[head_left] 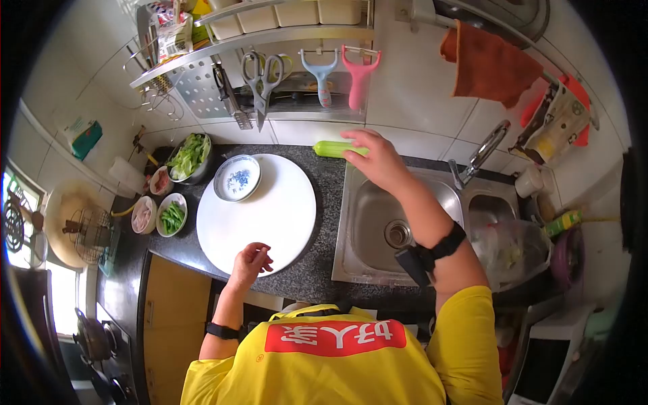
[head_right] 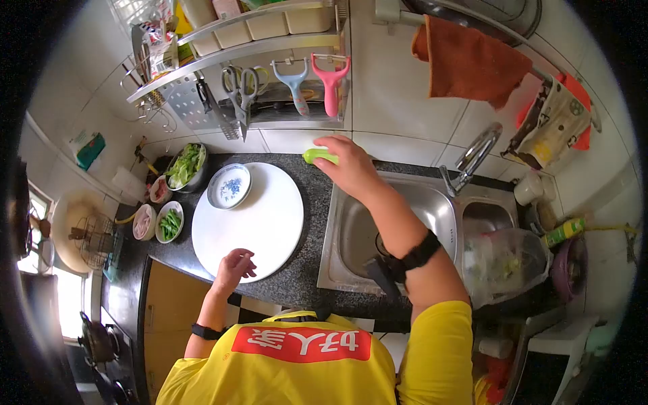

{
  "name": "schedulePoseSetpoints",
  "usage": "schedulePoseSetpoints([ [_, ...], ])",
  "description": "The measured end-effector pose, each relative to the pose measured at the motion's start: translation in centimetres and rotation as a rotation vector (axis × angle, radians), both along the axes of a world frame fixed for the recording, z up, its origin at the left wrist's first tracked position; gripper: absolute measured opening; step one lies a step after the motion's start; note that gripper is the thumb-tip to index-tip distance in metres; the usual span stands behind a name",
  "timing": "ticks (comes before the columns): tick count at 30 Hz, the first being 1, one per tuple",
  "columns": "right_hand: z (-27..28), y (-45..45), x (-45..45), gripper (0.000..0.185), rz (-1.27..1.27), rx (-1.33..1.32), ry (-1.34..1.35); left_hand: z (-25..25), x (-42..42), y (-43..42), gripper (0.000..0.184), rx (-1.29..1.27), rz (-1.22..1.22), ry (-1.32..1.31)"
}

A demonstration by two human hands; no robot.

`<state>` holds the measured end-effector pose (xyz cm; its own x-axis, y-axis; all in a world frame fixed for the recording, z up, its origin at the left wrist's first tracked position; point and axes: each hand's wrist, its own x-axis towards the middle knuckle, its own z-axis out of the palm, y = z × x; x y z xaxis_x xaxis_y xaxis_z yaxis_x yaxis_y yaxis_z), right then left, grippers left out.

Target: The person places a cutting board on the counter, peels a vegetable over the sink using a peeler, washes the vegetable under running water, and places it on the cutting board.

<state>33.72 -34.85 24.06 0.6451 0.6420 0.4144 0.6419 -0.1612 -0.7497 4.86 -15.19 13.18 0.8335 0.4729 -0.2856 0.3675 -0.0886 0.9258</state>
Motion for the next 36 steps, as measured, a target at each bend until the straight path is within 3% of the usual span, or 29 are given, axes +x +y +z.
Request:
schedulePoseSetpoints([
  [2,-0.3,2.7,1.0,0.037,0.052,0.135,-0.138,0.2,-0.5,-0.3,0.020,-0.014,0.001,0.012],
  [7,1.0,6.8,1.9,0.044,0.014,0.172,-0.183,1.6,-0.9,0.1,0.021,0.049,-0.022,0.035],
  [11,0.9,8.7,3.1,0.046,-0.144,0.161,-0.283,1.6,-0.3,0.1,0.020,0.037,-0.054,0.049],
  [14,1.1,9.5,3.9,0.043,-0.101,0.230,-0.313,0.8,0.2,0.2,0.020,-0.025,-0.094,0.009],
  [19,2.5,9.8,3.0,0.024,-0.157,0.323,-0.363,1.2,1.4,0.6,0.020,-0.053,-0.187,-0.016],
  [23,4.5,8.5,1.6,0.021,-0.132,0.302,-0.831,-0.1,3.9,0.8,0.020,-0.048,-0.304,-0.105],
  [27,3.7,3.6,-2.2,0.023,-0.041,0.229,-0.765,-0.2,9.4,0.0,0.019,0.173,-0.462,-0.072],
  [29,0.9,-0.3,-3.5,0.022,-0.075,0.107,-0.618,-0.7,13.4,-0.1,0.023,0.572,-0.628,-0.231],
  [31,-2.9,-4.7,-4.4,0.018,-0.153,0.009,-0.411,-3.1,18.0,0.3,0.034,0.701,-0.690,-0.219],
  [33,-7.4,-9.1,-5.5,0.013,-0.272,-0.022,-0.041,-4.2,22.7,-0.3,0.041,0.916,-0.668,-0.126],
  [36,-12.2,-15.1,-7.3,0.009,-0.409,-0.099,0.159,-5.7,29.7,-0.9,0.053,1.167,-0.603,0.090],
])
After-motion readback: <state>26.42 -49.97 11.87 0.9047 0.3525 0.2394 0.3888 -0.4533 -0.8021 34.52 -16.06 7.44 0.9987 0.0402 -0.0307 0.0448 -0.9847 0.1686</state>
